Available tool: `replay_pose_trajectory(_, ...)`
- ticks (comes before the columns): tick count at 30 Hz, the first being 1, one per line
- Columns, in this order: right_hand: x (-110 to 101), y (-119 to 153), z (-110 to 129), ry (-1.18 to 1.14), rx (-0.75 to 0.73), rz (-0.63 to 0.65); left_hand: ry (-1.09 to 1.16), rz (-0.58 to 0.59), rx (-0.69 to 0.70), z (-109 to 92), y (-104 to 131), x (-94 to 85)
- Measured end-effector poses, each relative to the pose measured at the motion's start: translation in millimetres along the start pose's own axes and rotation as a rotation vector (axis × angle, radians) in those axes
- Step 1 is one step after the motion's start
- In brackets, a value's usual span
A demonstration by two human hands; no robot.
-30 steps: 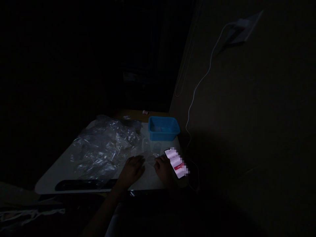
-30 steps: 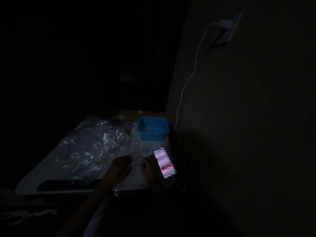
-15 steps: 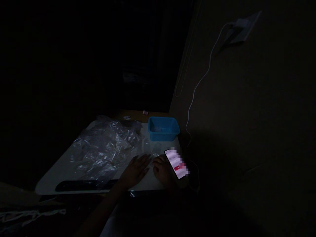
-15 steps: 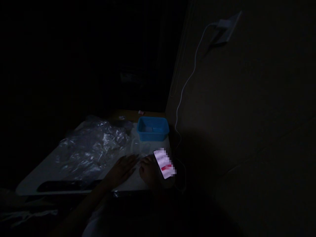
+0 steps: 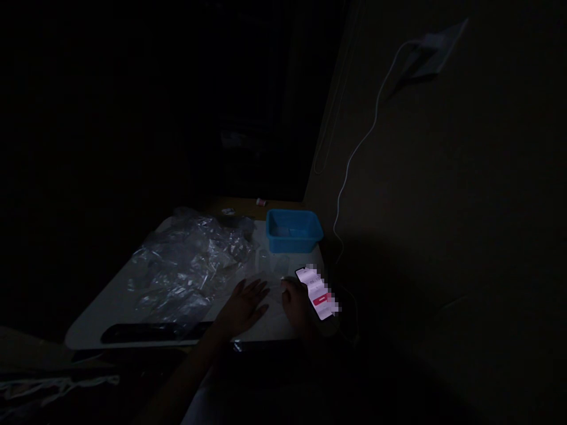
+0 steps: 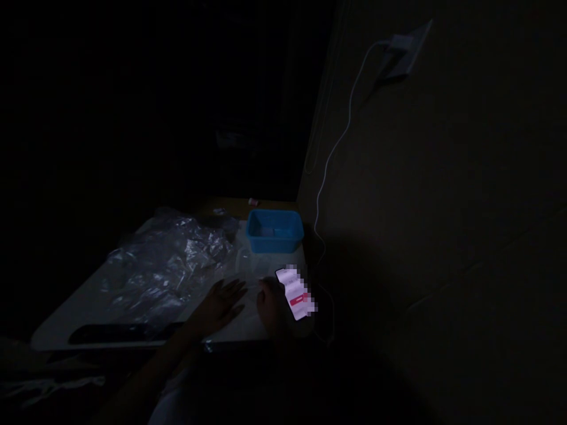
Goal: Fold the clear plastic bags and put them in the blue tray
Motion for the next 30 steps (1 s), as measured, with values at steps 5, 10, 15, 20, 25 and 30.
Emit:
replay_pose_trajectory(5, 1.2, 2.3, -2.5, -0.03, 0.039, -0.032, -0.01, 0.024, -0.015, -0.6, -0.4, -0.6)
replay_pose_trajectory(10, -3.2, 0.9, 4.4, -0.02, -0.076, 0.041, 0.004, 0.005, -0.002, -0.1, 0.4, -0.4)
replay_pose_trajectory(15, -9.8, -0.3, 11.6, 0.023, -0.112, 0.077, 0.007, -0.003, 0.016, 1.0, 0.7, -0.1)
replay_pose_trajectory(20, -7.0, 0.9, 8.7, -0.03, -0.049, 0.064, 0.018, -0.029, 0.009, -2.3, 0.4, -4.9)
replay_pose_trajectory(25, 1.5, 5.4, -1.7, -0.101, 0.063, -0.048, 0.014, -0.023, 0.004, -3.4, 0.7, -4.7)
replay_pose_trajectory(30, 8.7, 7.7, -6.4, -0.071, 0.061, -0.065, -0.005, -0.004, -0.015, -2.5, 0.6, -3.4)
Point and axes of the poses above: each hand's wrist, its own y-axis away from the middle knuckle, its own x-axis out of the palm, z = x × y, the point moved 2 cm from there along -y, towards the middle knuckle, and after that the axes turned 14 degrees about y, right-handed, at the moved point
